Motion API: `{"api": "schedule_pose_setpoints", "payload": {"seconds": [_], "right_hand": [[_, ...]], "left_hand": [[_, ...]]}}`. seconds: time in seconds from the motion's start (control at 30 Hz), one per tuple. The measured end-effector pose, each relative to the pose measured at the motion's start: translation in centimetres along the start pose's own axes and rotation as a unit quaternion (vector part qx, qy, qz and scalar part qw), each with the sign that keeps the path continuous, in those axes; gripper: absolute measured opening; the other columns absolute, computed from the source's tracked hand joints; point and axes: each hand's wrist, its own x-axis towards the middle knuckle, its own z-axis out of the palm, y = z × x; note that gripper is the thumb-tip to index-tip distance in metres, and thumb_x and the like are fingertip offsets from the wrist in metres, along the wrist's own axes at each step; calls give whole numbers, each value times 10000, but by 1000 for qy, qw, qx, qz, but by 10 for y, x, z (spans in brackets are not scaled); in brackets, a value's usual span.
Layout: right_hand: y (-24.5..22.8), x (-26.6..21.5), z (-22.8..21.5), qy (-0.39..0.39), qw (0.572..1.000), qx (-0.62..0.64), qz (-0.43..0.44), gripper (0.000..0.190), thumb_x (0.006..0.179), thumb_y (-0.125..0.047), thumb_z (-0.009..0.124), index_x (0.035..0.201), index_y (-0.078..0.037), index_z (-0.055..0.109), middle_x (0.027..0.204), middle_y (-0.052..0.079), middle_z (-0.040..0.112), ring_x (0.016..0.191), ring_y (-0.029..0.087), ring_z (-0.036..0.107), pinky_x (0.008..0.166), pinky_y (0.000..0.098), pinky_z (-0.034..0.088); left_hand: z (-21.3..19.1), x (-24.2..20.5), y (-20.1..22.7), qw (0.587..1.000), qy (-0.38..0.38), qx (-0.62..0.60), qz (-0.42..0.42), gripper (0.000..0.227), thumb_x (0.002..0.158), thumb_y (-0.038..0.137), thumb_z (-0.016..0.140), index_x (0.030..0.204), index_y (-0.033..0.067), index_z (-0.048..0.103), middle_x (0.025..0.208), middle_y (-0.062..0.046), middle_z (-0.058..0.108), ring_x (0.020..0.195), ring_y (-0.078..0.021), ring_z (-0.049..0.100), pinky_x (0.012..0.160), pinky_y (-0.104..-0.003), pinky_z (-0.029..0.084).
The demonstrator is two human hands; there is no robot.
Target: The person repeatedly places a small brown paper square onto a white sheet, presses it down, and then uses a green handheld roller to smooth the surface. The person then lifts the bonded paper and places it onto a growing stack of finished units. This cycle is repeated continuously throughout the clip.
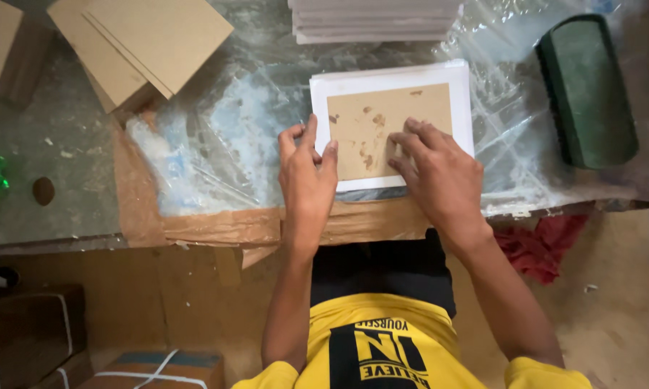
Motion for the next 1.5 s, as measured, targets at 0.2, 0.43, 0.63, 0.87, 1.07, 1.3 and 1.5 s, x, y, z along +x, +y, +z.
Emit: {"api": "schedule_pose_setpoints", "payload": {"seconds": [0.2, 0.43, 0.63, 0.87, 1.07, 1.3, 1.5], "right_hand": [[-1, -1, -1, -5, 1000, 2, 7, 284, 870, -232, 783, 1149, -183, 766, 1271, 13, 708, 1147, 237, 680, 849, 389, 568], [0, -2, 1, 3, 1000, 8, 7, 282, 869, -240, 781, 1146, -190, 768, 1270, 15, 712, 1132, 238, 687, 849, 385, 569], [-1, -3, 1, 12, 1000, 15, 11, 280, 861, -261, 785, 1131, -192, 768, 1261, 17, 717, 1109, 241, 694, 838, 388, 572], [0, -4, 2, 16, 999, 25, 13, 286, 853, -265, 782, 1129, -193, 767, 1260, 20, 718, 1099, 247, 696, 844, 395, 570], [-1, -5, 0, 21, 999, 35, 19, 257, 870, -265, 767, 1119, -200, 773, 1264, 22, 718, 1089, 253, 699, 843, 399, 569], [1, -6, 1, 19, 999, 41, 22, 282, 844, -280, 773, 1117, -209, 776, 1259, 13, 716, 1067, 254, 702, 833, 400, 567], [3, -7, 6, 30, 998, 51, 35, 299, 832, -284, 789, 1124, -220, 773, 1256, 0, 720, 1026, 264, 715, 810, 404, 574]], "left_hand": [[4, -5, 3, 1000, 5, 6, 2, 512, 933, 123, 688, 1430, 50, 585, 1266, -160, 559, 779, -231, 646, 748, -390, 547], [2, 20, -11, 1000, 13, -10, -26, 318, 917, 183, 706, 1200, 39, 684, 1092, -128, 664, 765, -249, 689, 757, -396, 546], [5, 45, -19, 995, -38, 63, -70, 290, 904, 314, 741, 896, 25, 737, 796, -129, 725, 779, -334, 697, 782, -449, 533], [22, 43, -17, 993, 46, 93, 49, 242, 853, 187, 764, 919, -5, 632, 842, -207, 721, 802, -410, 693, 738, -518, 516], [11, 44, -13, 996, 52, 68, 16, 362, 853, 128, 754, 1107, -36, 554, 823, -247, 713, 851, -446, 693, 775, -523, 526], [15, 48, -20, 992, 67, 106, 16, 138, 868, 153, 697, 922, 29, 672, 850, -184, 743, 861, -416, 698, 762, -520, 527], [16, 59, -11, 992, 30, 87, 82, 208, 888, 205, 669, 899, -2, 651, 839, -211, 723, 846, -425, 687, 754, -516, 519]]}}
